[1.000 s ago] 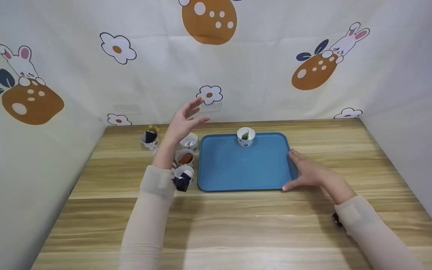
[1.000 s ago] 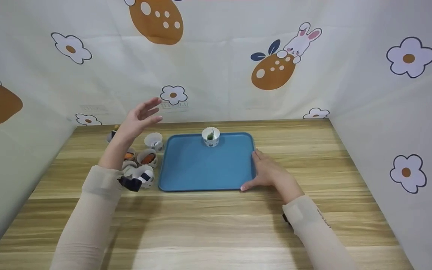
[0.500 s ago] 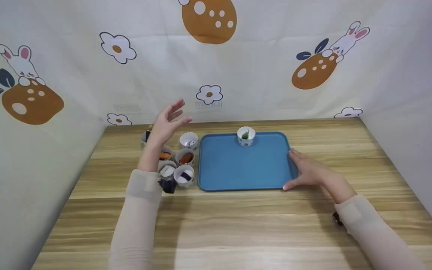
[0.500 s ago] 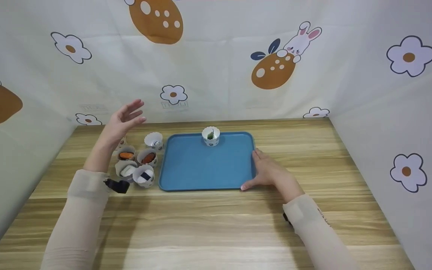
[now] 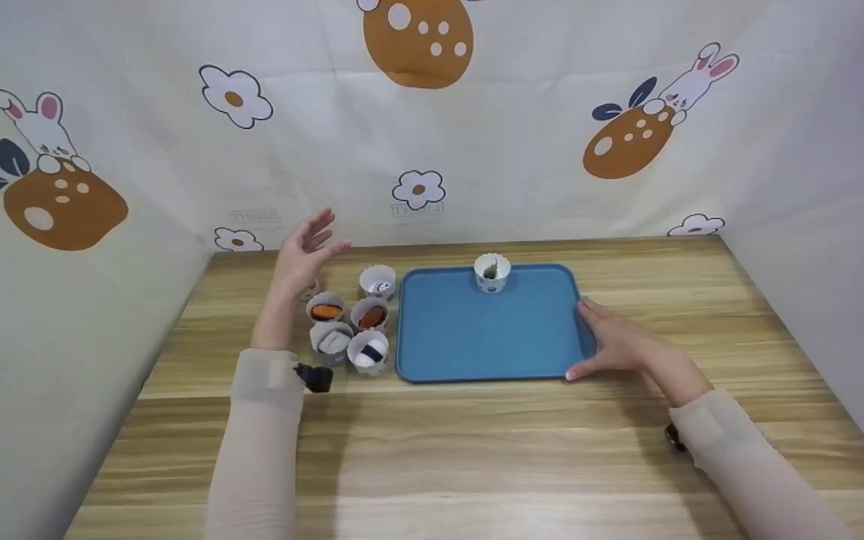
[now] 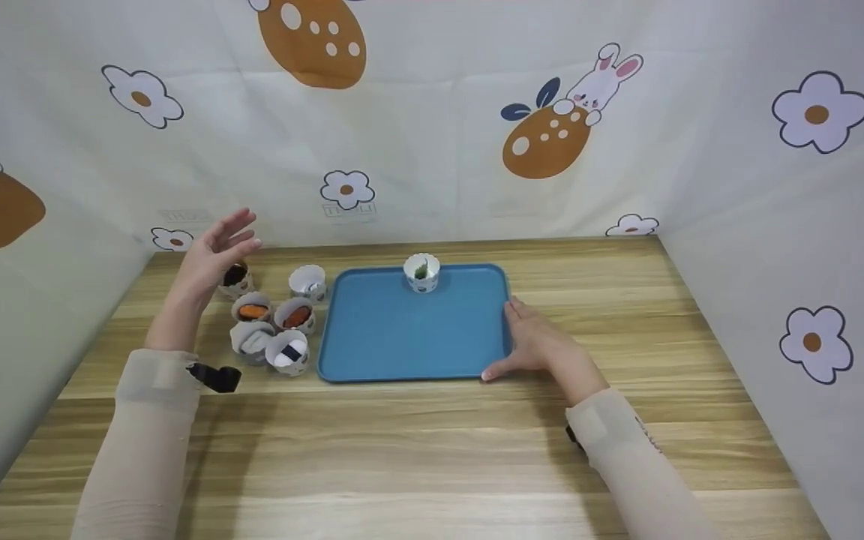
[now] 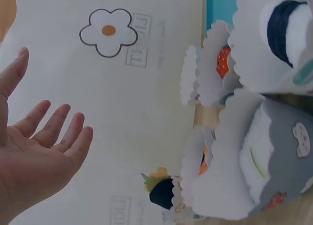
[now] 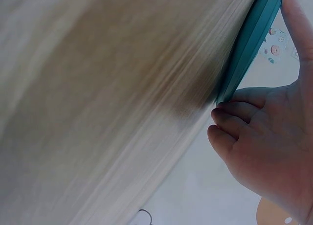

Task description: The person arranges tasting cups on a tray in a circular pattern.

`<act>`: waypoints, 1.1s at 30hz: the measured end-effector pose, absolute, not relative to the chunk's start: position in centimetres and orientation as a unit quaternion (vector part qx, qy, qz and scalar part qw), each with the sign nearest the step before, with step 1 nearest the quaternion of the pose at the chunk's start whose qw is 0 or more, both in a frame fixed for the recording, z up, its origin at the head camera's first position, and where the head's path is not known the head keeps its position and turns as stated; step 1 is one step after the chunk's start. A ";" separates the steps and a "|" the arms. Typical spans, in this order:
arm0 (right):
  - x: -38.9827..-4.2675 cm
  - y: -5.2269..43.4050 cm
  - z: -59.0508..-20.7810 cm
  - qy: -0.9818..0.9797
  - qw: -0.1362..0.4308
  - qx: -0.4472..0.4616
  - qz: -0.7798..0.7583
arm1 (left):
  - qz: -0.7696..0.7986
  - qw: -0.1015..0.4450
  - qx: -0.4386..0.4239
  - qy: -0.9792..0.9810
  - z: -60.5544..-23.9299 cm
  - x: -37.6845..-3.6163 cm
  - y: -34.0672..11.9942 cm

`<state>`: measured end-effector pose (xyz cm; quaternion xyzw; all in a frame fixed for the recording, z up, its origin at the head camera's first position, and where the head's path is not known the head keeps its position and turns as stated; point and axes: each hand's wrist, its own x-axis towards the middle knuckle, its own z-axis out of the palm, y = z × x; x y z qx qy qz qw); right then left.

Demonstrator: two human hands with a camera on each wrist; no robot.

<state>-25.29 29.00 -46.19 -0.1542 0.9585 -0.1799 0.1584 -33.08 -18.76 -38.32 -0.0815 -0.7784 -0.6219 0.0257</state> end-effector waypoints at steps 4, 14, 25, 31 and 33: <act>-25.3 29.0 -46.3 0.959 0.153 -0.157 -0.180 | -0.621 0.037 -0.071 -0.780 -38.9 -33.2 -19.8; -25.4 29.0 -46.4 0.959 0.147 -0.161 -0.182 | -0.644 0.061 -0.028 -0.762 -40.8 -33.3 -21.8; -25.3 29.1 -46.5 0.959 0.142 -0.162 -0.186 | -0.652 0.077 0.009 -0.754 -42.8 -34.2 -23.7; -25.3 29.1 -46.5 0.957 0.148 -0.160 -0.193 | -0.642 0.073 0.030 -0.763 -43.4 -34.5 -24.9; -25.4 29.1 -46.5 0.957 0.148 -0.158 -0.195 | -0.636 0.063 0.034 -0.769 -43.6 -34.6 -25.4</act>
